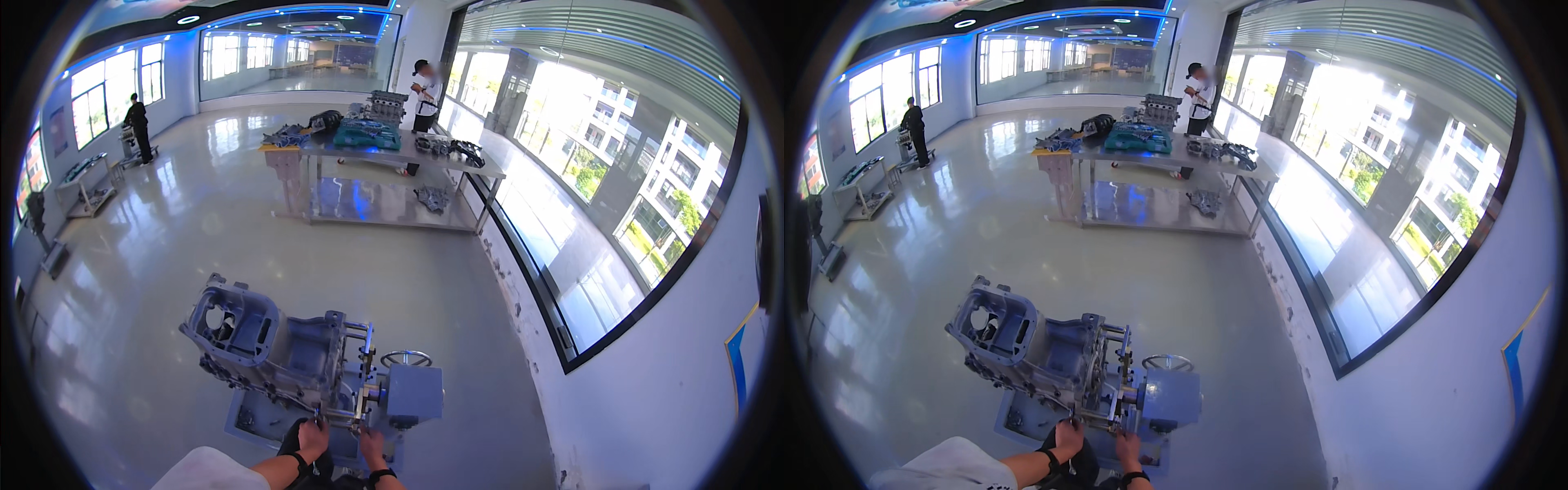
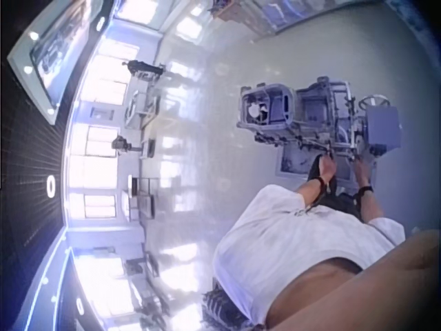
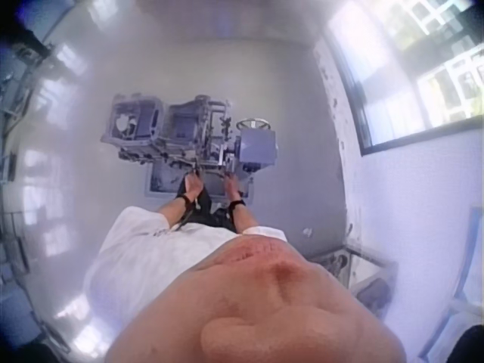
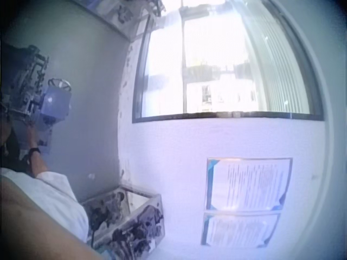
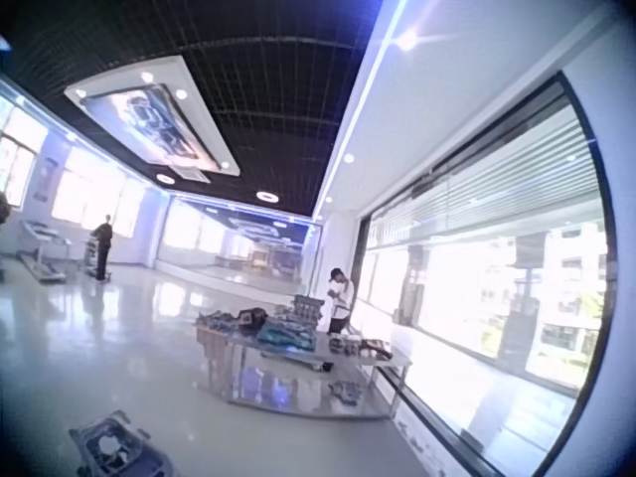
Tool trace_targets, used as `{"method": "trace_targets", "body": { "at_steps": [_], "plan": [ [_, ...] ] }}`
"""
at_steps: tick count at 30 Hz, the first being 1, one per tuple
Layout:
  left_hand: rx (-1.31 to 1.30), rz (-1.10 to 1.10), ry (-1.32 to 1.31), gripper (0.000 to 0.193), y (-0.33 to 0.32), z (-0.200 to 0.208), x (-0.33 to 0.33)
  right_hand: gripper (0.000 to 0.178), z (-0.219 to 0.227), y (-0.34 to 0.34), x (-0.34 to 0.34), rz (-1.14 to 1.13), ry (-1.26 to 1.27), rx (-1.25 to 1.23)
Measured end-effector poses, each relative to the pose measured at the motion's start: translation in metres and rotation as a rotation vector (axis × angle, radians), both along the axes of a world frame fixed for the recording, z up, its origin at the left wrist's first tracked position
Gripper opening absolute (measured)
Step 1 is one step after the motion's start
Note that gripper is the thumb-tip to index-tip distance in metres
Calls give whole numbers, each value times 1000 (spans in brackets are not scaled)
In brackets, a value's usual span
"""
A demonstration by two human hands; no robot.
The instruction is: Use wrenches to adjust or loosen bolts on a mechanical engine block.
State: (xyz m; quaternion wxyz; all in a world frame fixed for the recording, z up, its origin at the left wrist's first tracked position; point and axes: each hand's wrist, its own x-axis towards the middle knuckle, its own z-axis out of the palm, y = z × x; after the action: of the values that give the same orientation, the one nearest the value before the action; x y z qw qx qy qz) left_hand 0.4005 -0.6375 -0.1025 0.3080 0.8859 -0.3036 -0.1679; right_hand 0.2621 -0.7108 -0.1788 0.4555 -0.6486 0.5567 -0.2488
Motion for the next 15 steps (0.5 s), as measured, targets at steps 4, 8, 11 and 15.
{"method": "trace_targets", "body": {
  "at_steps": [4,8,11,15],
  "plan": [
    [-15,76,22,30,4,-11,-10,34,1,9,-10,6,44,-32],
    [5,21,-6,31,10,-13,-9,40,37,14,-7,-33,-73,-46],
    [68,7,68,33,-8,6,-4,29,10,-3,-3,19,-128,-191],
    [-79,-29,-20,32,-20,-7,3,28,23,-16,6,-64,-31,-46]
  ]
}}
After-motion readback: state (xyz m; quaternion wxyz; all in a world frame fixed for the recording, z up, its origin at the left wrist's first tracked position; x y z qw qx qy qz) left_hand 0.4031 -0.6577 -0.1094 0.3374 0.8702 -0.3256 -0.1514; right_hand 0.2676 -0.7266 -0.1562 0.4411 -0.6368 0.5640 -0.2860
